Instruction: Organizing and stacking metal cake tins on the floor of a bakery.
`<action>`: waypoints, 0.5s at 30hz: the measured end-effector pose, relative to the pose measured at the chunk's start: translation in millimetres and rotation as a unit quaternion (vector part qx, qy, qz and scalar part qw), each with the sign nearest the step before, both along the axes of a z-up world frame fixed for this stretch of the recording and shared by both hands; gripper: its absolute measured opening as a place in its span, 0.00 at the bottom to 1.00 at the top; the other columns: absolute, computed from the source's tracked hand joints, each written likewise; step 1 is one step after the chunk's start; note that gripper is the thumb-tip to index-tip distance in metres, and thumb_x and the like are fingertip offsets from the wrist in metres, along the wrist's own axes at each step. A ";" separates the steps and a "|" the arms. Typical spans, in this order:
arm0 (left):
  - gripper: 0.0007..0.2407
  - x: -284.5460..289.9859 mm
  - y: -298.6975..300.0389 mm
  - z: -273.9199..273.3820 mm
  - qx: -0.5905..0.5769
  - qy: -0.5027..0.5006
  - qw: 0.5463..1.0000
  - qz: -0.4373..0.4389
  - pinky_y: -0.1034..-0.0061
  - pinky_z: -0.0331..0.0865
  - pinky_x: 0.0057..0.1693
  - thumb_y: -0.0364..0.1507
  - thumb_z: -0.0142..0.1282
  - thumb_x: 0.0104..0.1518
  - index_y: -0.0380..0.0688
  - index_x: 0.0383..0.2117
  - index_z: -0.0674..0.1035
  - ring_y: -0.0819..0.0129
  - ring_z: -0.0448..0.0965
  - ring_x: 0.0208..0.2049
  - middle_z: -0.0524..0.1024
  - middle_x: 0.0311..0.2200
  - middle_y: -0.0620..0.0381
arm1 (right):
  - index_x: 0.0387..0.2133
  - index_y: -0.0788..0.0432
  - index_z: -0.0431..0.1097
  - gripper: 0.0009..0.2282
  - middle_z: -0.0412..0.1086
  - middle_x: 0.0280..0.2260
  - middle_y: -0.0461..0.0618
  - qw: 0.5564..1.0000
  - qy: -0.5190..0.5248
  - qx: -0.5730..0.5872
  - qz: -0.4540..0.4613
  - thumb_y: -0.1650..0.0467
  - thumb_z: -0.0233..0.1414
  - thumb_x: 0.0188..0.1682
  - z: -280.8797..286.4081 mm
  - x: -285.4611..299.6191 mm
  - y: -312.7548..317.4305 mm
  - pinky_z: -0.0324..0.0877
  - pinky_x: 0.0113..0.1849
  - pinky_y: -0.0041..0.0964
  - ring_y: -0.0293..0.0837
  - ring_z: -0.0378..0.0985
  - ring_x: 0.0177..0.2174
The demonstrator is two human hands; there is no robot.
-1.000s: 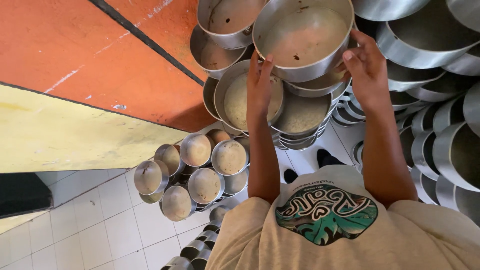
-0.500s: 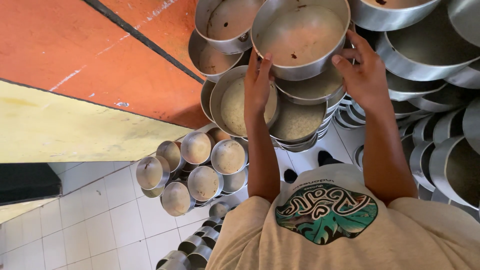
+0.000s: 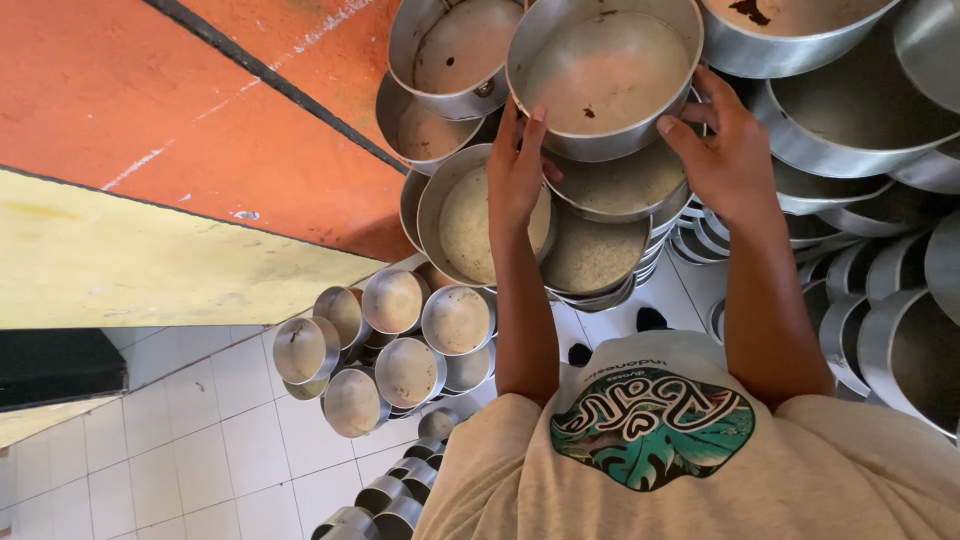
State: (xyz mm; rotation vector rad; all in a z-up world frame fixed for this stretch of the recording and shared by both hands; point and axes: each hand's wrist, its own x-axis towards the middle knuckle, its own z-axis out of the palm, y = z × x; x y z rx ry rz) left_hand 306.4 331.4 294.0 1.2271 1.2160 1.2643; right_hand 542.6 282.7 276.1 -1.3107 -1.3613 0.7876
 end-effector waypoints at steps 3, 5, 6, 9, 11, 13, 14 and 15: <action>0.25 1.9 -0.5 2.4 -0.003 -0.003 1.000 -0.002 0.77 0.70 0.25 0.38 0.51 0.65 0.44 0.68 0.65 0.71 0.73 0.18 0.75 0.33 0.54 | 0.69 0.65 0.57 0.27 0.77 0.48 0.59 1.000 -0.009 -0.006 -0.004 0.69 0.57 0.57 4.9 -1.6 0.5 0.74 0.38 0.33 0.42 0.82 0.40; 0.25 2.3 1.7 -1.6 -0.001 -0.006 1.000 -0.002 0.76 0.71 0.25 0.38 0.51 0.65 0.43 0.68 0.65 0.71 0.74 0.19 0.75 0.34 0.53 | 0.69 0.65 0.58 0.27 0.77 0.49 0.59 1.000 -0.016 0.006 -0.001 0.70 0.57 0.57 6.3 -1.2 1.3 0.75 0.39 0.33 0.42 0.82 0.43; 0.25 2.8 2.8 -3.6 0.000 -0.008 1.000 -0.004 0.76 0.72 0.25 0.38 0.51 0.65 0.43 0.68 0.65 0.70 0.75 0.20 0.75 0.35 0.53 | 0.69 0.66 0.58 0.27 0.77 0.49 0.60 1.000 -0.024 0.018 0.000 0.70 0.56 0.58 7.0 -0.9 1.5 0.77 0.41 0.33 0.42 0.82 0.45; 0.26 5.5 3.3 2.9 -0.002 -0.004 1.000 -0.007 0.75 0.75 0.26 0.38 0.50 0.65 0.43 0.68 0.64 0.68 0.78 0.21 0.76 0.40 0.51 | 0.68 0.66 0.58 0.27 0.76 0.48 0.60 1.000 -0.011 -0.011 -0.008 0.69 0.57 0.57 3.4 -0.3 4.7 0.75 0.39 0.33 0.42 0.82 0.43; 0.26 7.6 3.2 5.4 -0.006 -0.006 1.000 -0.007 0.75 0.77 0.27 0.38 0.50 0.65 0.44 0.69 0.63 0.67 0.79 0.23 0.77 0.43 0.50 | 0.68 0.67 0.58 0.27 0.75 0.52 0.60 1.000 -0.011 0.013 -0.001 0.70 0.57 0.58 -3.7 1.8 7.0 0.76 0.40 0.33 0.43 0.81 0.46; 0.26 8.2 4.7 2.4 -0.010 -0.008 1.000 -0.007 0.74 0.78 0.28 0.38 0.49 0.64 0.44 0.69 0.63 0.66 0.81 0.25 0.77 0.46 0.48 | 0.68 0.68 0.58 0.27 0.74 0.55 0.61 0.999 -0.011 0.037 0.007 0.71 0.57 0.58 -2.5 1.6 7.3 0.77 0.41 0.34 0.44 0.81 0.50; 0.27 8.0 6.3 -2.0 -0.006 -0.023 1.000 -0.010 0.73 0.80 0.29 0.38 0.50 0.65 0.43 0.69 0.62 0.66 0.82 0.29 0.77 0.48 0.47 | 0.68 0.67 0.58 0.27 0.75 0.52 0.60 1.000 -0.004 0.008 0.004 0.70 0.57 0.57 2.2 0.4 6.2 0.76 0.41 0.33 0.44 0.81 0.48; 0.27 8.2 7.8 -6.4 -0.002 -0.039 0.999 -0.014 0.72 0.81 0.30 0.37 0.50 0.65 0.42 0.69 0.62 0.66 0.83 0.33 0.77 0.50 0.47 | 0.68 0.65 0.58 0.27 0.76 0.49 0.59 1.000 0.002 -0.021 0.001 0.70 0.56 0.56 6.8 -0.3 5.0 0.75 0.41 0.33 0.44 0.82 0.46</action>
